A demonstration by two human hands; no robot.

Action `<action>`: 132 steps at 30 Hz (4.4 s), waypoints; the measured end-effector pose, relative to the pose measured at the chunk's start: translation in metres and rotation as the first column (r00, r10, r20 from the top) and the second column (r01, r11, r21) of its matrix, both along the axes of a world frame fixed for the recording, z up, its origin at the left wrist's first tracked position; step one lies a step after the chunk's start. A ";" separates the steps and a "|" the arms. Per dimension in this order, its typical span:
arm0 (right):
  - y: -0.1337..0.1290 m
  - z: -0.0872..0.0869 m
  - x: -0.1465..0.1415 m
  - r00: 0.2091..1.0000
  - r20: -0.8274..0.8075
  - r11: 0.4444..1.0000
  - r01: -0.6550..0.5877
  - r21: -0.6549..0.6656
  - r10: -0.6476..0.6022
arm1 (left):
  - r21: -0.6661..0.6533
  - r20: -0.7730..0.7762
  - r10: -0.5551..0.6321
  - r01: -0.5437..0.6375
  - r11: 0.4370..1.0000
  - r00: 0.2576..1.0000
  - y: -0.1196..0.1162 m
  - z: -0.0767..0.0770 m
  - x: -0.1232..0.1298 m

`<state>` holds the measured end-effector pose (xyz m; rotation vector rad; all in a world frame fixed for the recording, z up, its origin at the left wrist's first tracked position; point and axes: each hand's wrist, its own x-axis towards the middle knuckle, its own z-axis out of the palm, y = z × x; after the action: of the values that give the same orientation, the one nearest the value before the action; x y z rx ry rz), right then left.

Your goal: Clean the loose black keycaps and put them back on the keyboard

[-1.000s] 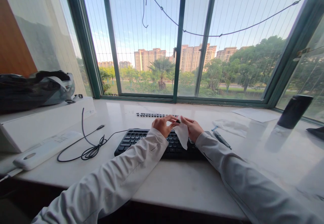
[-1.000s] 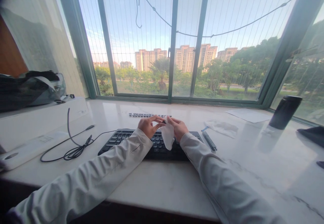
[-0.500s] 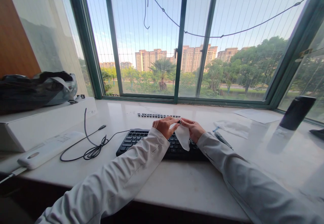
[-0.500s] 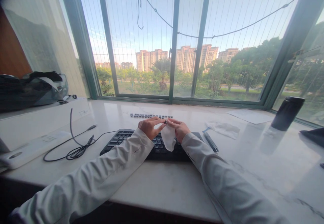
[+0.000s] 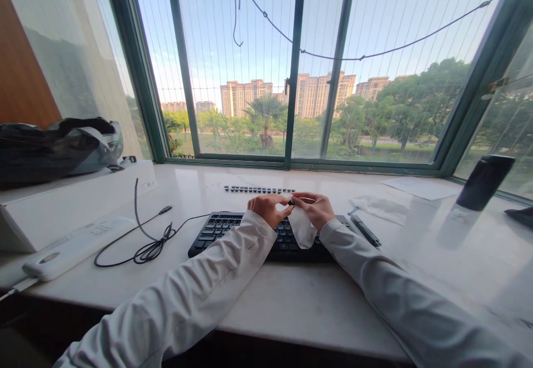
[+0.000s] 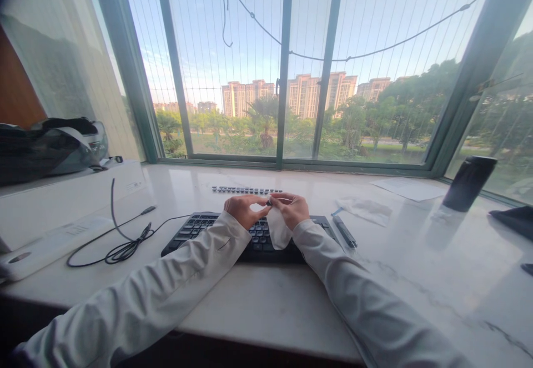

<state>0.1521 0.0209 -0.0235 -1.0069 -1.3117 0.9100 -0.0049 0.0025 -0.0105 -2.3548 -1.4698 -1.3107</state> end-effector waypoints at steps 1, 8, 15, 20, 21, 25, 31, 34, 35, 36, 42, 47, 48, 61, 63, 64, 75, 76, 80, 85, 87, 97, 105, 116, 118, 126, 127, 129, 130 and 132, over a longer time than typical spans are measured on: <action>0.000 0.000 0.000 1.000 0.018 1.000 0.011 0.007 -0.012 | -0.003 0.007 0.002 -0.002 1.000 1.000 0.000 0.000 0.000; -0.001 0.003 -0.002 0.997 0.054 0.996 0.049 0.069 -0.052 | -0.042 0.029 0.097 -0.095 0.995 0.995 -0.002 0.001 0.002; -0.004 0.007 -0.004 0.964 -0.268 0.996 -0.021 -0.090 -0.004 | -0.060 0.067 0.135 -0.131 0.990 0.989 0.000 0.002 0.000; -0.002 0.007 -0.002 0.928 -0.371 0.996 0.011 -0.086 -0.042 | -0.051 0.062 0.113 -0.109 0.993 0.992 -0.001 0.002 0.000; -0.002 0.006 -0.003 0.929 -0.369 0.996 0.008 -0.088 -0.040 | -0.050 0.056 0.100 -0.098 0.994 0.993 -0.001 0.003 0.001; -0.004 0.006 -0.007 0.942 -0.325 0.989 -0.120 -0.085 0.087 | -0.059 0.019 0.057 -0.056 0.997 0.998 -0.003 0.004 0.001; -0.008 0.006 -0.010 0.933 -0.296 0.968 -0.237 -0.082 0.204 | -0.060 -0.044 0.100 -0.102 0.993 0.994 -0.003 0.004 0.000; -0.008 0.006 -0.010 0.924 -0.315 0.964 -0.254 -0.080 0.218 | -0.052 -0.085 0.093 -0.098 0.994 0.992 -0.002 0.002 -0.001; -0.007 0.006 -0.010 0.924 -0.316 0.964 -0.251 -0.083 0.214 | -0.051 -0.097 0.093 -0.098 0.994 0.991 -0.002 0.002 -0.001; -0.007 0.006 -0.010 0.927 -0.313 0.966 -0.244 -0.086 0.207 | -0.051 -0.105 0.094 -0.100 0.994 0.990 -0.002 0.001 -0.001; -0.004 0.006 -0.008 0.949 -0.293 0.979 -0.161 -0.121 0.120 | -0.058 -0.094 0.108 -0.113 0.992 0.990 -0.002 0.001 -0.002; -0.004 0.003 -0.007 0.942 -0.317 0.984 -0.151 -0.097 0.113 | -0.093 -0.068 0.081 -0.087 0.992 0.994 -0.003 0.002 -0.002; -0.004 0.003 -0.007 0.938 -0.327 0.985 -0.149 -0.091 0.112 | -0.094 -0.062 0.077 -0.083 0.992 0.995 -0.003 0.002 -0.002; -0.001 0.000 -0.003 0.946 -0.324 0.994 -0.058 -0.096 0.024 | -0.121 -0.039 0.000 -0.004 0.993 0.999 -0.004 0.005 -0.001; 0.000 0.000 -0.002 0.952 -0.307 0.995 -0.041 -0.094 0.010 | -0.113 -0.041 0.007 -0.012 0.994 0.999 -0.004 0.004 -0.001; 0.000 0.000 -0.002 0.955 -0.297 0.995 -0.036 -0.092 0.007 | -0.107 -0.039 0.017 -0.021 0.994 0.999 -0.004 0.004 -0.001; -0.001 0.001 0.000 0.985 -0.174 1.000 -0.004 -0.022 0.000 | -0.079 0.006 0.047 -0.047 0.996 0.999 -0.006 0.002 0.000; -0.002 0.001 0.000 0.985 -0.173 1.000 -0.002 -0.015 -0.001 | -0.080 0.012 0.051 -0.049 0.996 0.999 -0.005 0.002 0.000; -0.004 0.004 -0.002 0.979 -0.205 1.000 -0.020 -0.006 0.018 | -0.089 0.039 0.074 -0.070 0.994 0.996 -0.005 0.005 -0.001; -0.003 0.002 -0.004 0.961 -0.227 0.982 -0.175 -0.068 0.156 | -0.102 0.007 0.101 -0.100 0.990 0.995 -0.004 0.005 -0.002; -0.001 0.000 -0.004 0.952 -0.255 0.974 -0.201 -0.102 0.169 | -0.106 -0.009 0.101 -0.101 0.989 0.995 -0.004 0.005 -0.002; -0.004 0.006 -0.008 0.875 -0.447 0.950 -0.276 -0.142 0.187 | -0.085 0.098 0.009 -0.001 0.996 0.995 -0.003 0.005 0.001; -0.006 0.009 -0.004 0.963 -0.261 0.990 -0.100 -0.104 0.069 | -0.046 0.085 -0.025 0.029 0.999 0.996 0.000 0.003 -0.001; -0.008 0.012 -0.006 0.954 -0.213 0.959 -0.244 -0.144 0.211 | -0.085 -0.095 0.033 -0.041 0.996 0.995 0.000 0.003 -0.004; -0.010 0.012 -0.006 0.943 -0.216 0.943 -0.290 -0.163 0.253 | -0.088 -0.125 0.019 -0.031 0.996 0.992 0.000 0.003 -0.005; -0.007 0.014 0.007 0.865 -0.159 0.838 -0.502 -0.216 0.477 | -0.030 -0.336 0.017 -0.028 0.999 0.942 0.006 -0.002 -0.009; -0.006 0.013 0.008 0.864 -0.148 0.837 -0.503 -0.216 0.481 | -0.024 -0.340 0.015 -0.025 0.999 0.940 0.007 -0.002 -0.009; -0.003 0.012 0.008 0.884 -0.115 0.858 -0.467 -0.213 0.453 | -0.020 -0.333 0.013 -0.021 1.000 0.943 0.007 -0.003 -0.008; -0.003 0.011 0.007 0.900 -0.093 0.875 -0.435 -0.210 0.425 | -0.024 -0.325 0.012 -0.021 0.999 0.946 0.007 -0.003 -0.008; -0.001 0.009 0.006 0.931 -0.041 0.910 -0.362 -0.201 0.362 | -0.033 -0.307 0.014 -0.025 0.999 0.952 0.007 -0.003 -0.008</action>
<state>0.1583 0.0198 -0.0146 -0.9312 -1.4510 1.3525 -0.0128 0.0095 -0.0131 -2.4222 -1.4259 -0.8674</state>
